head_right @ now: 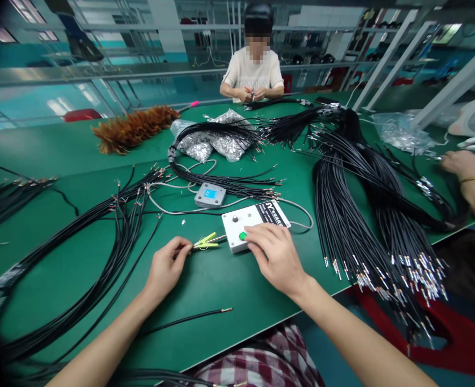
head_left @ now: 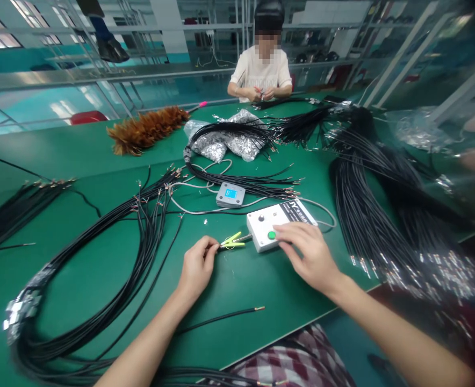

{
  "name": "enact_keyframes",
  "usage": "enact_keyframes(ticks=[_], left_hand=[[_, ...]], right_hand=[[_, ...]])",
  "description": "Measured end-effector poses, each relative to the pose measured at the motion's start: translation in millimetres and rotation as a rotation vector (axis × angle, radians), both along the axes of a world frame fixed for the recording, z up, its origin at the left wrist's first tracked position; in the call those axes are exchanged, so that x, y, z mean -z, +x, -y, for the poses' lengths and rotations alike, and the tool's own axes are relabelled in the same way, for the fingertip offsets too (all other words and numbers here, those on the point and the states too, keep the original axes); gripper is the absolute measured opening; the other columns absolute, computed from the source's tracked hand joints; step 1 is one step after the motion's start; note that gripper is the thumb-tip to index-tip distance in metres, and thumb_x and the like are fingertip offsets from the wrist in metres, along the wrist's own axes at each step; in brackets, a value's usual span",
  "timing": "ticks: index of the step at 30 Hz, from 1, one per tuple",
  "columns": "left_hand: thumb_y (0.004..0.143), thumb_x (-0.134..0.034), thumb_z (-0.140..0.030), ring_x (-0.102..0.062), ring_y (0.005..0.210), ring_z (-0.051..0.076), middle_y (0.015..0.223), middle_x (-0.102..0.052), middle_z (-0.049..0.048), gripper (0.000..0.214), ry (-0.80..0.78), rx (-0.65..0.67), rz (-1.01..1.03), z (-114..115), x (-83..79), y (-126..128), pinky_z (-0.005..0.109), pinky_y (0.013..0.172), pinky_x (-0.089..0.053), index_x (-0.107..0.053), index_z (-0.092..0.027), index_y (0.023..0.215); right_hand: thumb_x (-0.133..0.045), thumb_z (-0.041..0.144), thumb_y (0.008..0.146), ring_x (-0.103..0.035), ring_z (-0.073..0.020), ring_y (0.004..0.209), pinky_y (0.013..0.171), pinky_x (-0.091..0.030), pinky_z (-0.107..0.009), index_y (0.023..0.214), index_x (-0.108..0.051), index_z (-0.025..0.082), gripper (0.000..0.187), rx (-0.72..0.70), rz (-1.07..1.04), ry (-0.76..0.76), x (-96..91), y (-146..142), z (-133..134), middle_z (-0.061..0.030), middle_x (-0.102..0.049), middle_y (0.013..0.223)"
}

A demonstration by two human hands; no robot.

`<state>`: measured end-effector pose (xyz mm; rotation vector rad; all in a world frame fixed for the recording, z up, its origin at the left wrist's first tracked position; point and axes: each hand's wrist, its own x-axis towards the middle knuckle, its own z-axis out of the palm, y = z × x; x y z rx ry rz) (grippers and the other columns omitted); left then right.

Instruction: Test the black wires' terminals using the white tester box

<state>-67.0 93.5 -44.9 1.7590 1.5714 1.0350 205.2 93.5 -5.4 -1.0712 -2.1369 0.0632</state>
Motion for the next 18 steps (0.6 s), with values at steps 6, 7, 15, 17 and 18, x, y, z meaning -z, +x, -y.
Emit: enact_keyframes(ticks=[6, 7, 15, 17, 18], left_hand=[[0.088, -0.050, -0.027, -0.057, 0.065, 0.016, 0.069, -0.060, 0.0001, 0.016, -0.020, -0.002, 0.000, -2, 0.4, -1, 0.026, 0.064, -0.041, -0.058, -0.019, 0.077], [0.087, -0.051, -0.027, -0.057, 0.065, 0.016, 0.069, -0.060, 0.0000, 0.015, -0.026, -0.002, -0.003, -1, 0.1, -2, 0.026, 0.064, -0.042, -0.058, -0.019, 0.077], [0.086, -0.052, -0.029, -0.057, 0.063, 0.015, 0.067, -0.059, 0.0000, 0.016, -0.058, -0.060, 0.016, 8, -4.3, -21, 0.025, 0.061, -0.043, -0.058, -0.018, 0.076], [0.086, -0.052, -0.030, -0.057, 0.061, 0.015, 0.066, -0.058, 0.0000, 0.017, -0.063, -0.078, 0.039, 12, -9.5, -24, 0.024, 0.059, -0.043, -0.058, -0.018, 0.075], [0.086, -0.052, -0.030, -0.057, 0.061, 0.015, 0.066, -0.058, 0.0000, 0.018, -0.065, -0.081, 0.050, 14, -13.3, -24, 0.024, 0.058, -0.043, -0.058, -0.017, 0.075]], right_hand=[[-0.053, 0.013, 0.094, -0.061, -0.0217, 0.106, 0.090, -0.038, -0.038, 0.105, -0.062, 0.021, 0.016, 0.058, 0.065, 0.063, 11.0, -6, 16, -0.0024, -0.073, 0.113], [-0.054, 0.014, 0.094, -0.062, -0.0216, 0.104, 0.090, -0.037, -0.038, 0.106, -0.062, 0.021, 0.016, 0.078, 0.067, 0.075, 11.3, -7, 15, -0.0019, -0.074, 0.111], [-0.057, 0.014, 0.093, -0.063, -0.0219, 0.094, 0.088, -0.037, -0.040, 0.101, -0.063, 0.022, 0.013, 0.091, 0.027, 0.147, 16.5, -4, 8, 0.0004, -0.076, 0.103], [-0.057, 0.013, 0.092, -0.062, -0.0224, 0.096, 0.089, -0.037, -0.040, 0.101, -0.064, 0.022, 0.013, 0.083, 0.009, 0.144, 13.8, -6, 10, -0.0002, -0.076, 0.103], [-0.058, 0.013, 0.092, -0.062, -0.0226, 0.098, 0.089, -0.038, -0.040, 0.101, -0.064, 0.021, 0.014, 0.075, -0.004, 0.141, 11.5, -9, 12, -0.0007, -0.076, 0.103]])
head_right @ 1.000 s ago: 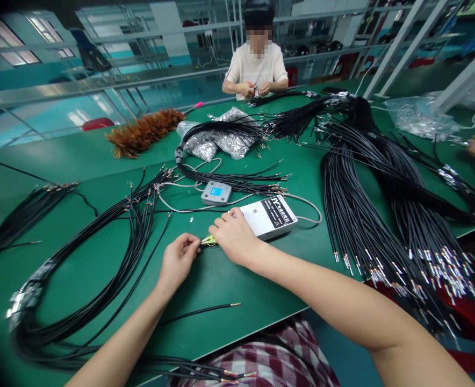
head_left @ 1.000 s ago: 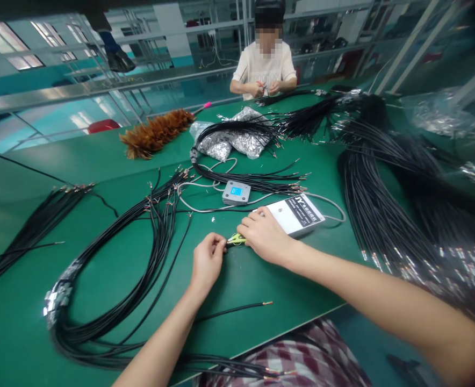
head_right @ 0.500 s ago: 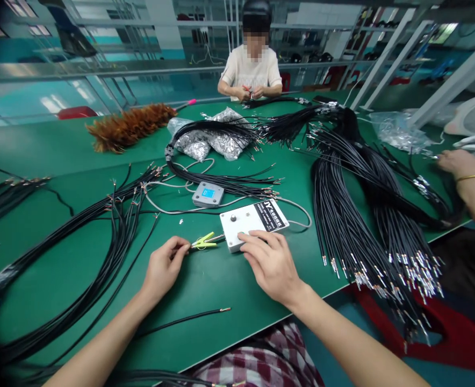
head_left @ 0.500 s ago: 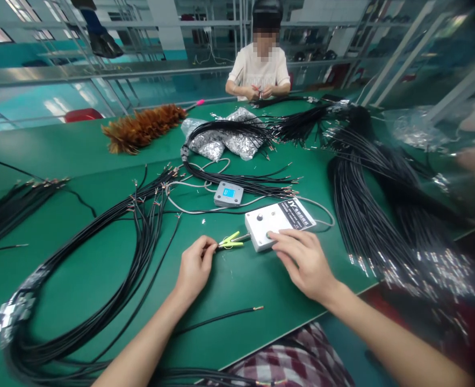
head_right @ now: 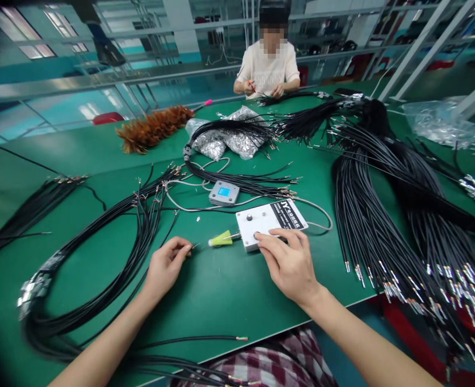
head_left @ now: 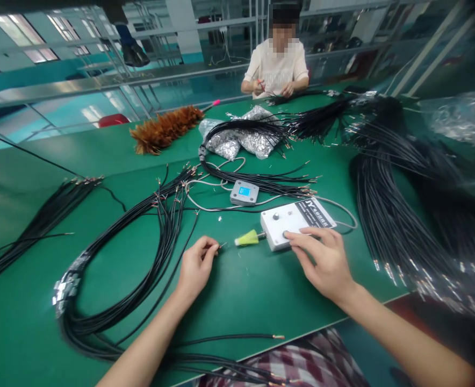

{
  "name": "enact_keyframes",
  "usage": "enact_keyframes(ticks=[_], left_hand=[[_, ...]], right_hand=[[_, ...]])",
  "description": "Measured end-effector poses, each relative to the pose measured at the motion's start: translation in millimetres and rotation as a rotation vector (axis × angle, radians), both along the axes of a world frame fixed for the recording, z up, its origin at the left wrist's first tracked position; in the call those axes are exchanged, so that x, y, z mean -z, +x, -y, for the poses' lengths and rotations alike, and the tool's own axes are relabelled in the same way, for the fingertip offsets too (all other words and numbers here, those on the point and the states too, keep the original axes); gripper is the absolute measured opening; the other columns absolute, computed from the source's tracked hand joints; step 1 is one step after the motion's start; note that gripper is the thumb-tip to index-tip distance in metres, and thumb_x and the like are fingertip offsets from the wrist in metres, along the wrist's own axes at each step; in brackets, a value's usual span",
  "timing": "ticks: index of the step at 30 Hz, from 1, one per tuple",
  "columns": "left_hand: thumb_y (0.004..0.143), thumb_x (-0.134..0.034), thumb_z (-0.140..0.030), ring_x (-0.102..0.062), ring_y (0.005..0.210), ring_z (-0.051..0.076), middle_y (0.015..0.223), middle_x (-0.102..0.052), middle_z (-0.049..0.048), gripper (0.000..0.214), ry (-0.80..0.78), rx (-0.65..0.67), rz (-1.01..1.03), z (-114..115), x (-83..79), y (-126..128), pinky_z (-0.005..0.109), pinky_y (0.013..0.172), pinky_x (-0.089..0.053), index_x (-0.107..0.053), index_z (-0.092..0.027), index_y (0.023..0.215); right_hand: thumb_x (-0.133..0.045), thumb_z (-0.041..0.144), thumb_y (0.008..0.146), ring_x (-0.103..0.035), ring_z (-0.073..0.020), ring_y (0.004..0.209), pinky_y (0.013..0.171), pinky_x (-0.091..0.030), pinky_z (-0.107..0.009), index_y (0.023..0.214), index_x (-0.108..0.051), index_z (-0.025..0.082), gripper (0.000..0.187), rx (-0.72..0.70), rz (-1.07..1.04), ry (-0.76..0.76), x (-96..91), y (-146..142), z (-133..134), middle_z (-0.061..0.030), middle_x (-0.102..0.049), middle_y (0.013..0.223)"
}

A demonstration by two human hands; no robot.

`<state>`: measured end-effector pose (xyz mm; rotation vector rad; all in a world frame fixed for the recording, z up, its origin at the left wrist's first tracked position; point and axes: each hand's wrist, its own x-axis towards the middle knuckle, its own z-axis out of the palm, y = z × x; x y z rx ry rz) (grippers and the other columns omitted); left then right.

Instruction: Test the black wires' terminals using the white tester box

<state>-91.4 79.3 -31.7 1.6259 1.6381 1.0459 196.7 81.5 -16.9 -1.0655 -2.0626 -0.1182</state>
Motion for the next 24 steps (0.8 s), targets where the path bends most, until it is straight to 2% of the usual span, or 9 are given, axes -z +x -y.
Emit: enact_keyframes(ticks=[4, 7, 10, 13, 18, 22, 24], left_hand=[[0.086, -0.055, -0.031, -0.058, 0.063, 0.014, 0.068, -0.060, 0.0004, 0.018, -0.037, 0.032, 0.094, 15, -20.0, 13, 0.022, 0.058, -0.045, -0.060, -0.017, 0.077], [0.086, -0.057, -0.030, -0.057, 0.065, 0.014, 0.069, -0.060, 0.0001, 0.016, -0.080, 0.087, 0.176, 27, -33.6, 28, 0.022, 0.060, -0.045, -0.061, -0.017, 0.077], [0.086, -0.057, -0.030, -0.057, 0.066, 0.013, 0.071, -0.061, 0.0003, 0.016, -0.121, 0.134, 0.206, 37, -40.4, 34, 0.022, 0.061, -0.045, -0.061, -0.017, 0.079], [0.087, -0.057, -0.032, -0.056, 0.063, 0.014, 0.073, -0.063, 0.0009, 0.016, -0.199, 0.160, 0.212, 46, -40.9, 25, 0.021, 0.054, -0.042, -0.063, -0.018, 0.090], [0.090, -0.052, -0.041, -0.046, 0.047, 0.010, 0.061, -0.061, 0.0009, 0.029, -0.359, 0.187, 0.131, 58, -35.9, 1, 0.021, 0.046, -0.036, -0.062, -0.016, 0.078], [0.088, -0.052, -0.046, -0.046, 0.043, 0.010, 0.064, -0.065, 0.0027, 0.033, -0.409, 0.149, 0.213, 59, -33.3, -4, 0.021, 0.041, -0.033, -0.062, -0.015, 0.084], [0.086, -0.053, -0.048, -0.048, 0.042, 0.011, 0.063, -0.065, 0.0029, 0.035, -0.431, 0.126, 0.230, 58, -34.5, -6, 0.022, 0.041, -0.034, -0.063, -0.015, 0.084]], right_hand=[[-0.060, 0.017, 0.092, -0.062, -0.0216, 0.101, 0.091, -0.038, -0.039, 0.102, -0.065, 0.022, 0.012, -0.087, -0.053, -0.066, -10.4, -29, 10, -0.0016, -0.075, 0.103], [-0.065, 0.026, 0.090, -0.065, -0.0196, 0.096, 0.087, -0.039, -0.035, 0.105, -0.066, 0.020, 0.016, -0.189, -0.103, -0.219, -13.9, -60, 13, -0.0032, -0.074, 0.104], [-0.064, 0.027, 0.091, -0.067, -0.0162, 0.086, 0.077, -0.040, -0.031, 0.090, -0.069, 0.020, 0.008, -0.277, -0.179, -0.319, -15.0, -78, 11, -0.0006, -0.075, 0.091], [-0.061, 0.023, 0.093, -0.068, -0.0143, 0.080, 0.074, -0.037, -0.031, 0.079, -0.069, 0.021, 0.016, -0.285, -0.214, -0.340, -18.3, -76, 9, 0.0012, -0.075, 0.083], [-0.057, 0.025, 0.095, -0.069, -0.0158, 0.083, 0.076, -0.038, -0.031, 0.081, -0.069, 0.021, 0.019, -0.236, -0.204, -0.406, -26.5, -55, 2, -0.0003, -0.076, 0.087], [-0.058, 0.023, 0.094, -0.068, -0.0171, 0.083, 0.077, -0.042, -0.032, 0.082, -0.067, 0.021, 0.015, -0.184, -0.250, -0.386, -26.4, -40, 0, -0.0017, -0.075, 0.086], [-0.059, 0.021, 0.093, -0.067, -0.0169, 0.081, 0.078, -0.045, -0.032, 0.082, -0.067, 0.021, 0.014, -0.203, -0.267, -0.377, -21.1, -34, 4, -0.0017, -0.074, 0.085]])
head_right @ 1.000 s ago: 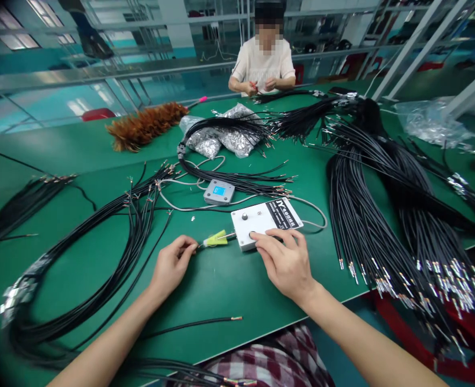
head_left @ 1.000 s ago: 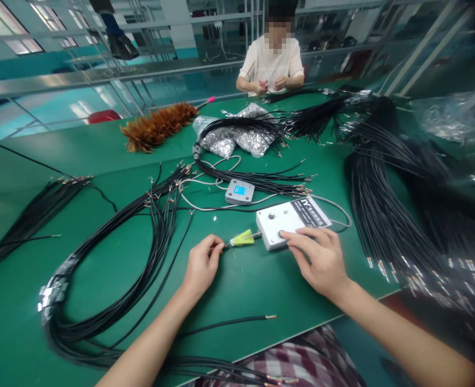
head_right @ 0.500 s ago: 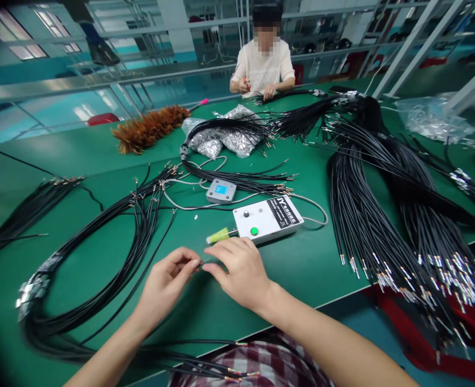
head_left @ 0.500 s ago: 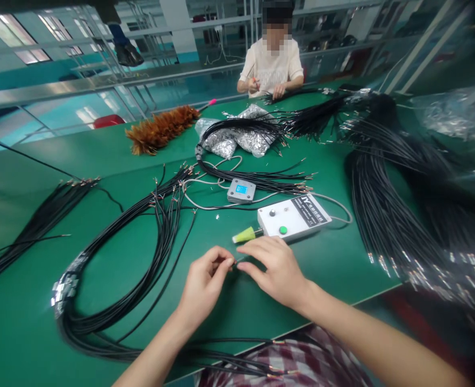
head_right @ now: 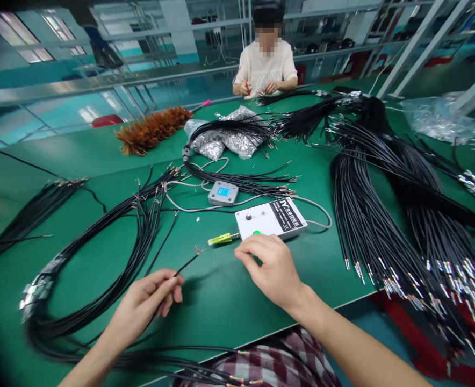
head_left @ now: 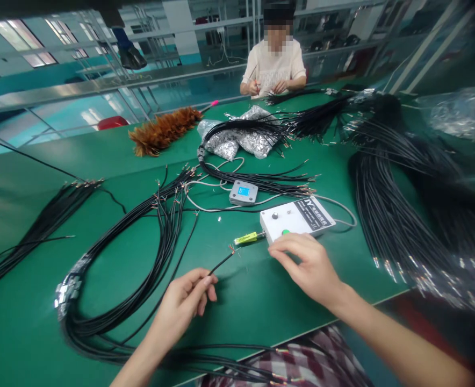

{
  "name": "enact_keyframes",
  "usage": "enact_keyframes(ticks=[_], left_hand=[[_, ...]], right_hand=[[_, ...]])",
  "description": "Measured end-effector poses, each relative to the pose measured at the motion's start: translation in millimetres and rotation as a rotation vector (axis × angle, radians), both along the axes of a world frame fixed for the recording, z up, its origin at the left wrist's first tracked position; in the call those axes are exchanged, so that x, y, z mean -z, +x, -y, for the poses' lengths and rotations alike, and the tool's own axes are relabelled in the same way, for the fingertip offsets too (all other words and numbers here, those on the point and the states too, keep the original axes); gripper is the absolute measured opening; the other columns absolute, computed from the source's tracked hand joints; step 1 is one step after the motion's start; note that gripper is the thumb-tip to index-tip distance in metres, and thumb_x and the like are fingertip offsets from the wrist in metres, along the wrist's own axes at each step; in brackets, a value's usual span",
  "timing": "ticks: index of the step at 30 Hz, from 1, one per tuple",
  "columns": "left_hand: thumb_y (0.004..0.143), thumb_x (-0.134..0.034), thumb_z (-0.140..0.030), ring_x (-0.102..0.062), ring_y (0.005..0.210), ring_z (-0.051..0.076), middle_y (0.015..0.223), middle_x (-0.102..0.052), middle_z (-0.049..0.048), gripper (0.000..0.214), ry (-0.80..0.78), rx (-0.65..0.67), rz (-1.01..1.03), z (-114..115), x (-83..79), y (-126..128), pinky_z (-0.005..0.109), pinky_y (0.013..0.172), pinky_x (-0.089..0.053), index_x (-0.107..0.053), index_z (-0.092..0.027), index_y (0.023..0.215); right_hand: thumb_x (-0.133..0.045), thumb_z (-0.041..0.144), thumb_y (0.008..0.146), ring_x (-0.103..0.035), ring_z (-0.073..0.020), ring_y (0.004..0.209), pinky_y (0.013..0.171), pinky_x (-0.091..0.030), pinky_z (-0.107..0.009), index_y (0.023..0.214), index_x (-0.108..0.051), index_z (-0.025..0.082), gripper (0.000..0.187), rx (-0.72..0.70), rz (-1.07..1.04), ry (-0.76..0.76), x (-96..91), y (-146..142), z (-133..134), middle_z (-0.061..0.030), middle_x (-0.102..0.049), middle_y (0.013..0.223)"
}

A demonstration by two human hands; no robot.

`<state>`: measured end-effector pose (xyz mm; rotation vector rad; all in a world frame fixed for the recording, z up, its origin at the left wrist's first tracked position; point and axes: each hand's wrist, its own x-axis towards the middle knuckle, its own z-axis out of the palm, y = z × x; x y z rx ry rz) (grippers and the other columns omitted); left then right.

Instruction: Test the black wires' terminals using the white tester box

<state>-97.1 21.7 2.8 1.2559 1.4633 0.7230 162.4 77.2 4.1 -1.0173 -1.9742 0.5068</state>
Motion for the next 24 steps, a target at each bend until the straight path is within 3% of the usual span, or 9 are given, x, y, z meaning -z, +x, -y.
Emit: enact_keyframes(ticks=[3, 5, 8, 10, 14, 19, 20, 22, 24], left_hand=[[0.080, -0.062, -0.047, -0.058, 0.056, 0.014, 0.069, -0.068, 0.0044, 0.032, 0.115, -0.103, -0.082, -11, -7.7, -13, 0.024, 0.050, -0.045, -0.065, -0.015, 0.077], [0.074, -0.070, -0.042, -0.060, 0.065, 0.015, 0.071, -0.067, 0.0027, 0.027, 0.276, -0.309, -0.191, -28, -16.5, -34, 0.024, 0.057, -0.047, -0.066, -0.016, 0.074], [0.090, -0.056, -0.033, -0.040, 0.042, 0.008, 0.047, -0.038, -0.0084, 0.019, 0.326, -0.672, -0.252, -68, -29.0, -76, 0.019, 0.044, -0.036, -0.063, -0.016, 0.085], [0.096, -0.047, -0.027, -0.039, 0.040, 0.007, 0.049, -0.036, -0.0091, 0.020, 0.282, -0.722, -0.266, -94, -33.0, -101, 0.018, 0.042, -0.036, -0.060, -0.013, 0.090], [0.093, -0.057, -0.030, -0.059, 0.062, 0.011, 0.085, -0.062, 0.0014, 0.023, 0.223, -0.675, -0.348, -115, -27.6, -115, 0.026, 0.056, -0.052, -0.058, -0.012, 0.108], [0.079, -0.069, -0.017, -0.058, 0.072, 0.015, 0.080, -0.061, -0.0018, 0.024, 0.336, -0.371, -0.422, -56, -12.0, -42, 0.027, 0.069, -0.050, -0.062, -0.018, 0.102], [0.075, -0.073, -0.018, -0.060, 0.073, 0.016, 0.078, -0.064, -0.0014, 0.014, 0.329, -0.179, -0.387, -35, -9.4, -20, 0.027, 0.071, -0.050, -0.066, -0.019, 0.088], [0.087, -0.058, -0.019, -0.062, 0.084, 0.019, 0.088, -0.067, 0.0032, 0.009, 0.369, 0.468, -0.340, 5, -4.5, 23, 0.029, 0.076, -0.051, -0.066, -0.022, 0.090], [0.087, -0.053, -0.015, -0.060, 0.084, 0.021, 0.092, -0.066, 0.0065, 0.015, 0.406, 0.703, -0.416, 35, 1.2, 55, 0.033, 0.076, -0.052, -0.064, -0.021, 0.095]], right_hand=[[-0.060, 0.019, 0.092, -0.067, -0.0164, 0.080, 0.077, -0.049, -0.032, 0.084, -0.068, 0.021, 0.012, -0.077, -0.021, -0.035, 15.5, 6, 14, -0.0019, -0.073, 0.084], [-0.060, 0.019, 0.092, -0.067, -0.0167, 0.078, 0.074, -0.051, -0.031, 0.084, -0.069, 0.020, 0.012, -0.114, -0.030, -0.084, 27.8, 8, 24, -0.0025, -0.072, 0.083], [-0.058, 0.022, 0.093, -0.068, -0.0175, 0.076, 0.071, -0.054, -0.031, 0.083, -0.070, 0.020, 0.015, -0.114, -0.074, -0.167, 41.5, 10, 32, -0.0041, -0.072, 0.082], [-0.057, 0.024, 0.093, -0.068, -0.0181, 0.076, 0.070, -0.056, -0.030, 0.083, -0.070, 0.020, 0.017, -0.093, -0.112, -0.214, 45.0, 11, 32, -0.0050, -0.072, 0.082], [-0.058, 0.025, 0.092, -0.068, -0.0178, 0.075, 0.070, -0.056, -0.029, 0.080, -0.070, 0.020, 0.017, -0.066, -0.138, -0.258, 43.2, 12, 28, -0.0045, -0.072, 0.081], [-0.059, 0.028, 0.092, -0.068, -0.0168, 0.073, 0.063, -0.055, -0.027, 0.078, -0.070, 0.019, 0.019, -0.028, -0.144, -0.275, 40.0, 12, 27, -0.0046, -0.072, 0.079], [-0.060, 0.028, 0.092, -0.068, -0.0168, 0.073, 0.062, -0.054, -0.026, 0.078, -0.070, 0.019, 0.019, -0.021, -0.143, -0.285, 39.9, 11, 26, -0.0048, -0.072, 0.080], [-0.060, 0.027, 0.091, -0.067, -0.0166, 0.074, 0.063, -0.053, -0.026, 0.079, -0.070, 0.019, 0.018, -0.017, -0.141, -0.304, 40.2, 11, 26, -0.0048, -0.072, 0.080], [-0.060, 0.026, 0.091, -0.067, -0.0163, 0.075, 0.066, -0.053, -0.027, 0.080, -0.070, 0.019, 0.017, -0.025, -0.141, -0.319, 40.8, 12, 26, -0.0045, -0.072, 0.081]])
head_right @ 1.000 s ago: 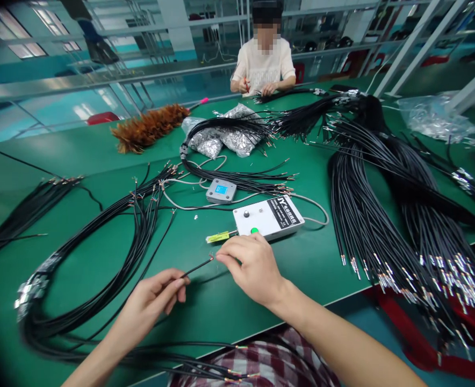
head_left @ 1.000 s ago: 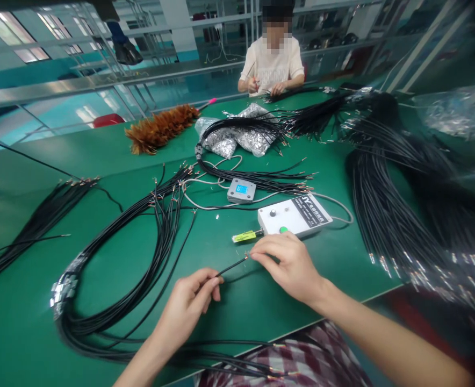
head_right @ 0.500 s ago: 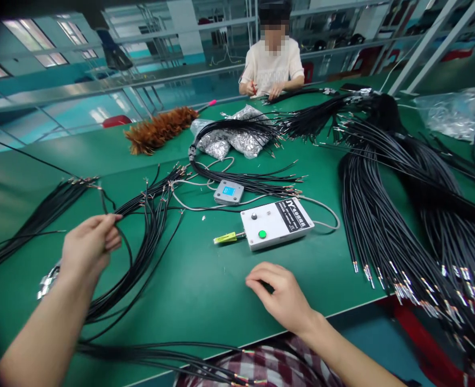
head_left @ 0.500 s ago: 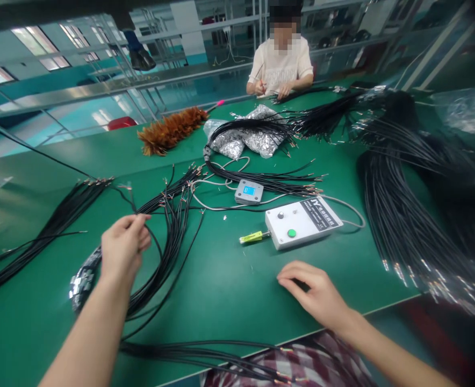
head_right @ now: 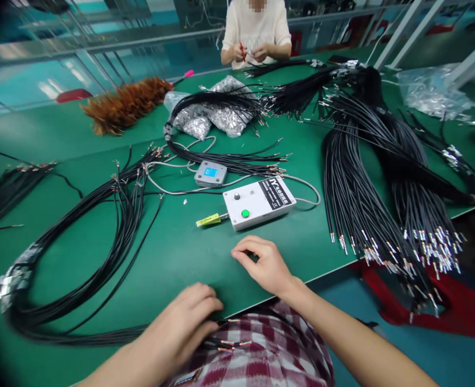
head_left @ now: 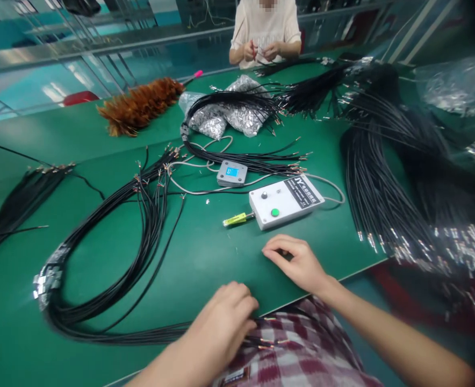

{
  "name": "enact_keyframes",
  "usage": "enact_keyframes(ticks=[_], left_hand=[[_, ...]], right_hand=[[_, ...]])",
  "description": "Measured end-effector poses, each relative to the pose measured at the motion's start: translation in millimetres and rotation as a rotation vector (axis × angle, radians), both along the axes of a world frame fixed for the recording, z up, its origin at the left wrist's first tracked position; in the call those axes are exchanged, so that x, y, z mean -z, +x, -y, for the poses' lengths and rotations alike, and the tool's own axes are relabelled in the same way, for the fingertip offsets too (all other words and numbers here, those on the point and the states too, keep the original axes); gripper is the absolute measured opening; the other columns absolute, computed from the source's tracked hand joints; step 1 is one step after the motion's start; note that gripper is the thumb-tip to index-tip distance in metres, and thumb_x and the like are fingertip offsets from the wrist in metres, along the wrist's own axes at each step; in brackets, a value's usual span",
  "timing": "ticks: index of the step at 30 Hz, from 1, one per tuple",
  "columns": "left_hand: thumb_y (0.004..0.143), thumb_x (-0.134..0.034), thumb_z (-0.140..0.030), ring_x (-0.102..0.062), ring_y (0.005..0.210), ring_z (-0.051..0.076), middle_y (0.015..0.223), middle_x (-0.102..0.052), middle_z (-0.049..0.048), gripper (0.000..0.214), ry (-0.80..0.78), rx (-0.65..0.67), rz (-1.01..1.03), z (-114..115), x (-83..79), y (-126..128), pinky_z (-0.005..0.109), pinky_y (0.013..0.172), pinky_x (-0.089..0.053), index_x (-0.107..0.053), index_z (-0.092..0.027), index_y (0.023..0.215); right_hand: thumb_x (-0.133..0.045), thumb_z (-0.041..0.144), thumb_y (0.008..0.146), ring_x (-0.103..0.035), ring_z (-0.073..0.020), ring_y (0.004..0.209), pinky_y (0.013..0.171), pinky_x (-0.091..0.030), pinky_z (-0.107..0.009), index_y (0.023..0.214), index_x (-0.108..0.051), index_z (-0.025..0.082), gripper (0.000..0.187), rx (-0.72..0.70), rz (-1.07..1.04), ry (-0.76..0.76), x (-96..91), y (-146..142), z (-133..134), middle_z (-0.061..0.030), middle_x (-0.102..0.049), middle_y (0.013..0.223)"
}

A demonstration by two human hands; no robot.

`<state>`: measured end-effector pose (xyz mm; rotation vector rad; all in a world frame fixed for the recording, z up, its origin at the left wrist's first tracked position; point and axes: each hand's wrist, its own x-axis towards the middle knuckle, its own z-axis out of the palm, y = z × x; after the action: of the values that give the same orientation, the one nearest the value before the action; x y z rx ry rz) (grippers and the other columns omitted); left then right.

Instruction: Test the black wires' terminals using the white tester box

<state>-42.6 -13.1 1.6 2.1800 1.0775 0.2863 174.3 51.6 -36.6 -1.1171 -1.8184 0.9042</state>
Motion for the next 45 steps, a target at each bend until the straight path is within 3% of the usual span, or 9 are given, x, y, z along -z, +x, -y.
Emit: enact_keyframes(ticks=[2, 4, 6, 10, 14, 19, 26, 36, 45], left_hand=[[0.088, -0.049, -0.012, -0.059, 0.081, 0.023, 0.091, -0.065, 0.0081, 0.015, 0.050, 0.049, -0.088, 14, 5.7, 16, 0.037, 0.074, -0.051, -0.062, -0.019, 0.091], [0.089, -0.046, -0.013, -0.059, 0.079, 0.022, 0.088, -0.065, 0.0078, 0.016, 0.046, -0.005, -0.063, 14, 8.6, 18, 0.036, 0.072, -0.051, -0.060, -0.019, 0.086], [0.092, -0.046, -0.018, -0.060, 0.074, 0.019, 0.082, -0.065, 0.0058, 0.016, -0.045, -0.149, 0.071, 5, 6.5, 13, 0.032, 0.069, -0.051, -0.059, -0.019, 0.085], [0.089, -0.054, -0.035, -0.054, 0.049, 0.012, 0.065, -0.063, 0.0010, 0.019, -0.322, -0.570, 0.400, -19, -7.7, 3, 0.024, 0.047, -0.045, -0.061, -0.019, 0.086], [0.081, -0.061, -0.042, -0.048, 0.037, 0.009, 0.059, -0.062, 0.0005, 0.027, -0.428, -0.743, 0.538, -28, -16.5, 5, 0.022, 0.038, -0.038, -0.063, -0.016, 0.087], [0.078, -0.064, -0.040, -0.048, 0.037, 0.008, 0.058, -0.062, -0.0005, 0.025, -0.405, -0.800, 0.572, -28, -13.9, 10, 0.019, 0.035, -0.039, -0.062, -0.016, 0.084], [0.081, -0.064, -0.039, -0.048, 0.037, 0.008, 0.058, -0.062, -0.0004, 0.022, -0.319, -0.856, 0.591, -25, -9.3, 8, 0.018, 0.034, -0.040, -0.060, -0.017, 0.081], [0.084, -0.061, -0.031, -0.052, 0.041, 0.009, 0.060, -0.061, -0.0014, 0.014, -0.189, -0.816, 0.566, -21, -3.2, 13, 0.017, 0.035, -0.040, -0.061, -0.018, 0.079], [0.087, -0.059, -0.021, -0.069, 0.062, 0.013, 0.070, -0.070, -0.0011, 0.010, 0.090, -0.767, 0.449, -24, -2.2, 16, 0.018, 0.058, -0.055, -0.063, -0.019, 0.078]], right_hand=[[-0.061, 0.024, 0.091, -0.067, -0.0161, 0.077, 0.067, -0.053, -0.027, 0.080, -0.070, 0.019, 0.016, -0.004, -0.009, -0.008, 0.2, 1, 0, -0.0043, -0.071, 0.081], [-0.061, 0.024, 0.091, -0.067, -0.0160, 0.076, 0.068, -0.053, -0.027, 0.080, -0.070, 0.019, 0.015, 0.001, -0.025, -0.012, -0.9, 0, 1, -0.0042, -0.072, 0.081], [-0.061, 0.023, 0.091, -0.067, -0.0158, 0.075, 0.068, -0.054, -0.027, 0.079, -0.070, 0.019, 0.015, 0.002, -0.047, -0.017, -4.1, -2, 4, -0.0040, -0.072, 0.080], [-0.061, 0.022, 0.090, -0.067, -0.0150, 0.074, 0.068, -0.055, -0.026, 0.088, -0.072, 0.020, 0.011, -0.015, -0.099, -0.038, -15.7, -11, 12, -0.0036, -0.072, 0.082], [-0.058, 0.021, 0.091, -0.066, -0.0144, 0.075, 0.070, -0.055, -0.028, 0.117, -0.065, 0.022, 0.026, -0.031, -0.131, -0.016, -25.9, -22, 19, -0.0037, -0.071, 0.089], [-0.054, 0.019, 0.094, -0.065, -0.0147, 0.078, 0.075, -0.052, -0.030, 0.127, -0.058, 0.022, 0.033, -0.085, -0.022, 0.157, -27.1, -32, 20, -0.0027, -0.071, 0.090], [-0.048, 0.014, 0.096, -0.065, -0.0187, 0.073, 0.063, -0.042, -0.035, 0.141, -0.042, 0.013, 0.045, -0.089, 0.351, 0.501, -19.0, -33, 33, -0.0075, -0.073, 0.091], [-0.039, 0.019, 0.099, -0.065, -0.0237, 0.074, 0.065, -0.046, -0.038, 0.152, -0.003, 0.002, 0.067, -0.178, 0.449, 0.438, -4.0, -40, 52, -0.0125, -0.073, 0.093], [-0.037, 0.021, 0.099, -0.064, -0.0253, 0.074, 0.065, -0.045, -0.040, 0.151, 0.000, -0.001, 0.067, -0.184, 0.454, 0.360, -9.6, -53, 56, -0.0124, -0.071, 0.090]])
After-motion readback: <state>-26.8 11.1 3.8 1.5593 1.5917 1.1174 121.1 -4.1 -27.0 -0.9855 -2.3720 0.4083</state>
